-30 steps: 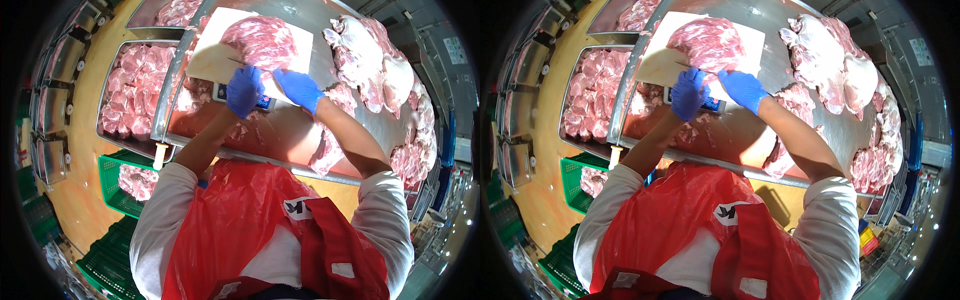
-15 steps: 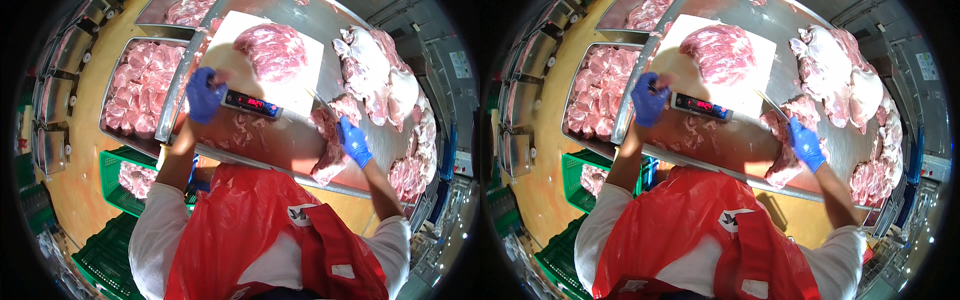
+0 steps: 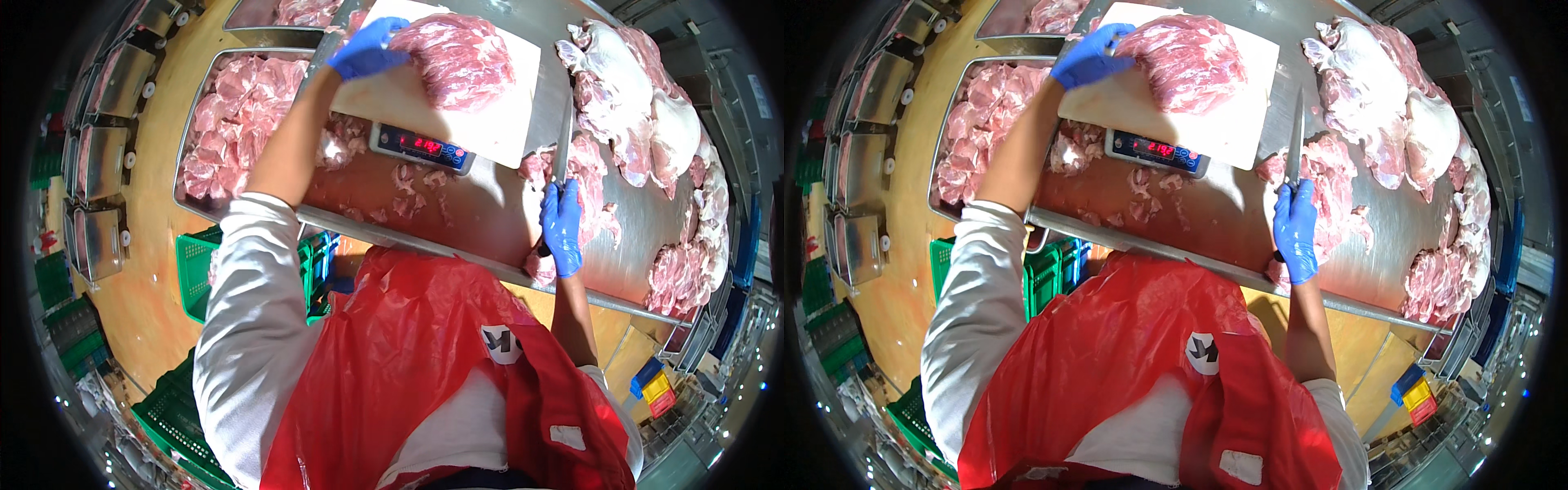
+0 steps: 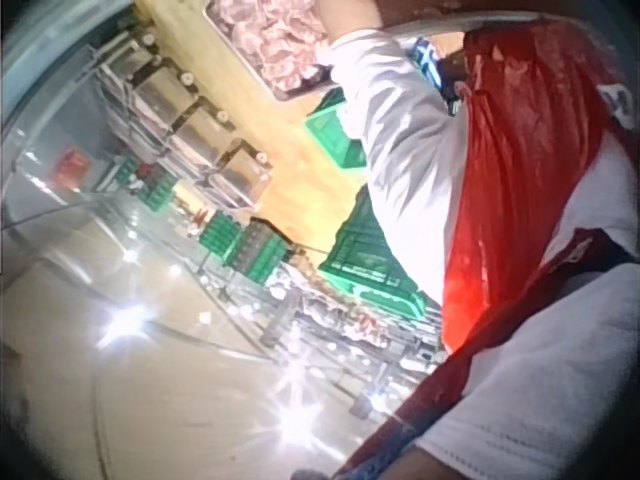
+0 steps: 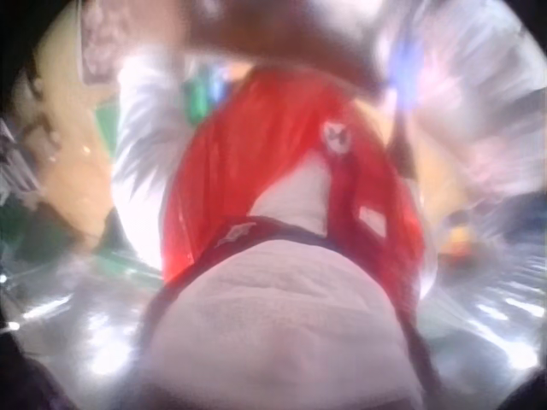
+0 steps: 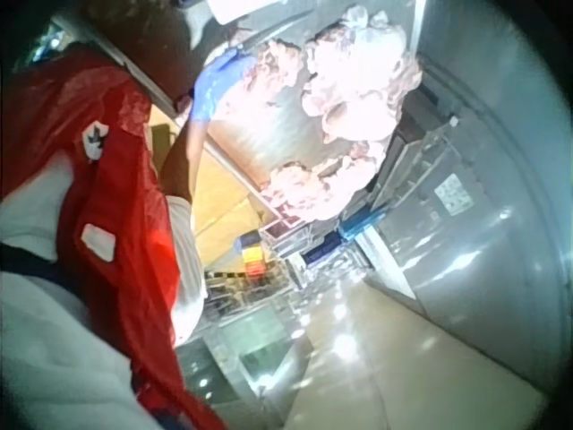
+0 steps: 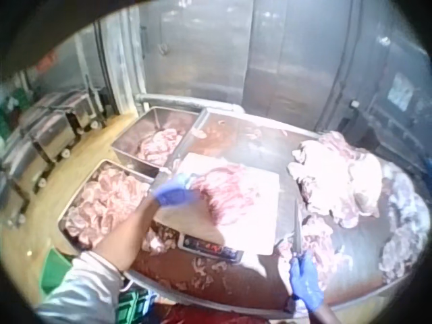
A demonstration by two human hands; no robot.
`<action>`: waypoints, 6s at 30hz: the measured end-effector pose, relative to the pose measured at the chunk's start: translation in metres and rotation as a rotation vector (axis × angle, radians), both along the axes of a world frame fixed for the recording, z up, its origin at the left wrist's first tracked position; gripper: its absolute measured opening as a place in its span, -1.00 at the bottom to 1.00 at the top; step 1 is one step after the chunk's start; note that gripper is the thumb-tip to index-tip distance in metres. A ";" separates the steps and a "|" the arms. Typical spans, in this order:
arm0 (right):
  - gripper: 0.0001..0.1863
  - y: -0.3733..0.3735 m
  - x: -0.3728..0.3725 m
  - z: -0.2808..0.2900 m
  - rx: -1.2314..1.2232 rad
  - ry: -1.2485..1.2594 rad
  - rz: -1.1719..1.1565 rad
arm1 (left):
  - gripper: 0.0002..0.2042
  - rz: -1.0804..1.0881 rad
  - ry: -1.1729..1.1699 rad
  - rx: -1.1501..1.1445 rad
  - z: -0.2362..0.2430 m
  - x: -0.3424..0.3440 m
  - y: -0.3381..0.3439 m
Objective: The person cuts large pieces of raw meat on a stainless steel table using a knife, trims fat, and places portions onto a digital scale. Cut pieces are moved into metal trays and green crates. The person wears blue gloves and a red apron throughout the task.
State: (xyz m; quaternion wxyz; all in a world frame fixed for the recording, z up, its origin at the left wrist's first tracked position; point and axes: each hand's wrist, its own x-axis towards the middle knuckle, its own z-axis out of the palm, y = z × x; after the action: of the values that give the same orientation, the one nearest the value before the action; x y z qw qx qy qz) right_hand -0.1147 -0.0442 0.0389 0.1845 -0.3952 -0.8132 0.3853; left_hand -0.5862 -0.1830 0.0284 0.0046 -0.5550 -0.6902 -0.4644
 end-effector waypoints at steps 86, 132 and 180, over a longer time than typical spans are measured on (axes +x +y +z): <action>-0.76 0.007 0.022 0.063 0.479 -0.492 0.463 | -0.78 0.120 -0.650 0.297 0.116 0.048 -0.122; -0.79 0.019 -0.232 0.069 -0.739 0.071 0.251 | -0.59 0.308 -0.197 0.036 0.013 0.133 0.016; -0.77 -0.014 -0.250 0.073 -0.509 -0.201 0.483 | -0.54 0.531 -0.416 -0.082 0.003 0.092 0.006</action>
State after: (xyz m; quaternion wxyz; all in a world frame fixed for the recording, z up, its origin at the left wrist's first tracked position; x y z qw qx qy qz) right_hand -0.3648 -0.0582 0.1122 -0.0968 -0.2610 -0.7753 0.5669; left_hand -0.4938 -0.1770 0.0314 -0.0378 -0.2490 -0.8148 -0.5222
